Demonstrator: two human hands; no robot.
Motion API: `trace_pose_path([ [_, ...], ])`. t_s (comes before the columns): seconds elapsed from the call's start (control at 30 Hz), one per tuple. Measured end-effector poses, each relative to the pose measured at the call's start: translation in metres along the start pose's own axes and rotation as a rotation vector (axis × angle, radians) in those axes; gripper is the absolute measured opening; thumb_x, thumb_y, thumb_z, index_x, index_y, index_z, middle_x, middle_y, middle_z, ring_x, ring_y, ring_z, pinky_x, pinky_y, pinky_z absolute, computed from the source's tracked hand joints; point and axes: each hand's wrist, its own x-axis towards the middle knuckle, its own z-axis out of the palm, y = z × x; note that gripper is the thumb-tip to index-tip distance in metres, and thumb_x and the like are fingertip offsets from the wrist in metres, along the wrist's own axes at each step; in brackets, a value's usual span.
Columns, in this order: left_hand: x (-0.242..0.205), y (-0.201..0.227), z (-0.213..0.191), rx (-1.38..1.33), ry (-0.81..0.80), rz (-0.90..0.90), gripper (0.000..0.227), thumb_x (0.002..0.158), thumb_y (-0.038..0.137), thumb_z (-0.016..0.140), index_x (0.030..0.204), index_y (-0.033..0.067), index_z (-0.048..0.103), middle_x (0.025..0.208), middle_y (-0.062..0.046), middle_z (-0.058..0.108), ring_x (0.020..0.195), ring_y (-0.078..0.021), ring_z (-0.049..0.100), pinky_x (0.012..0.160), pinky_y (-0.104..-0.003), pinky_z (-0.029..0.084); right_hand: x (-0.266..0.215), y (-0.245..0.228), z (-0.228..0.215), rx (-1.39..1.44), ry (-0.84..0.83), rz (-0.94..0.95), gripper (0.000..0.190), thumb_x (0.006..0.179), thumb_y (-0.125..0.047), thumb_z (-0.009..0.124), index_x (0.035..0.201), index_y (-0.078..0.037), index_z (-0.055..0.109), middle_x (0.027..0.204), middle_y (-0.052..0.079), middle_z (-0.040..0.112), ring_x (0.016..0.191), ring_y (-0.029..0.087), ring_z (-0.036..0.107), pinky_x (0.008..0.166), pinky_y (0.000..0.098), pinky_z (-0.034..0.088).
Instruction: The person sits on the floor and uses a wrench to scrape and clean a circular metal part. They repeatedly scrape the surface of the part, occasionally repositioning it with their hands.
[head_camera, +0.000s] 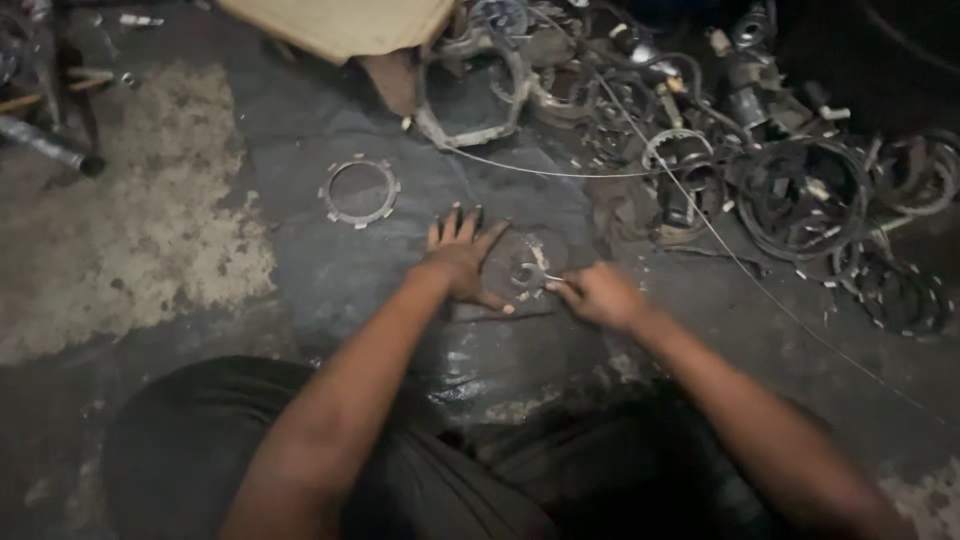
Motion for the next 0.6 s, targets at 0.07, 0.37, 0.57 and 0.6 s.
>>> trace_pose_path([
  [0.07, -0.003, 0.009, 0.011, -0.008, 0.025, 0.021, 0.147, 0.050, 0.077, 0.086, 0.165, 0.0352, 0.006, 0.172, -0.016, -0.003, 0.156, -0.0465, -0.009, 0.122, -0.064, 0.003, -0.008, 0.007, -0.009, -0.253, -0.026, 0.140, 0.039, 0.089, -0.049, 0.065, 0.092, -0.012, 0.079, 0.071, 0.020, 0.071, 0.065, 0.040, 0.068, 0.060, 0.0516, 0.053],
  [0.37, -0.007, 0.001, 0.000, 0.005, 0.022, 0.004, 0.147, 0.048, 0.077, 0.088, 0.165, 0.0331, 0.009, 0.172, -0.016, 0.000, 0.156, -0.0463, -0.009, 0.123, -0.063, 0.002, -0.029, 0.009, 0.017, -0.218, -0.102, 0.421, 0.059, 0.092, -0.067, 0.057, 0.087, -0.013, 0.081, 0.074, 0.017, 0.071, 0.070, 0.036, 0.069, 0.065, 0.0489, 0.053],
  [0.57, 0.000, -0.001, 0.004, -0.002, 0.057, 0.014, 0.147, 0.047, 0.079, 0.086, 0.165, 0.0315, 0.011, 0.172, -0.017, 0.003, 0.156, -0.0469, -0.006, 0.123, -0.063, 0.002, -0.019, 0.028, 0.033, 0.257, 0.137, 0.237, 0.054, 0.098, -0.057, 0.060, 0.095, -0.006, 0.080, 0.071, 0.020, 0.067, 0.068, 0.038, 0.065, 0.060, 0.0487, 0.050],
  [0.6, 0.000, -0.001, 0.002, 0.014, 0.036, 0.000, 0.148, 0.046, 0.079, 0.086, 0.165, 0.0322, 0.011, 0.172, -0.016, 0.003, 0.156, -0.0468, -0.006, 0.123, -0.062, 0.002, -0.017, 0.022, 0.034, 0.161, -0.033, 0.168, 0.051, 0.095, -0.055, 0.065, 0.095, -0.007, 0.082, 0.074, 0.020, 0.072, 0.070, 0.038, 0.069, 0.059, 0.0483, 0.051],
])
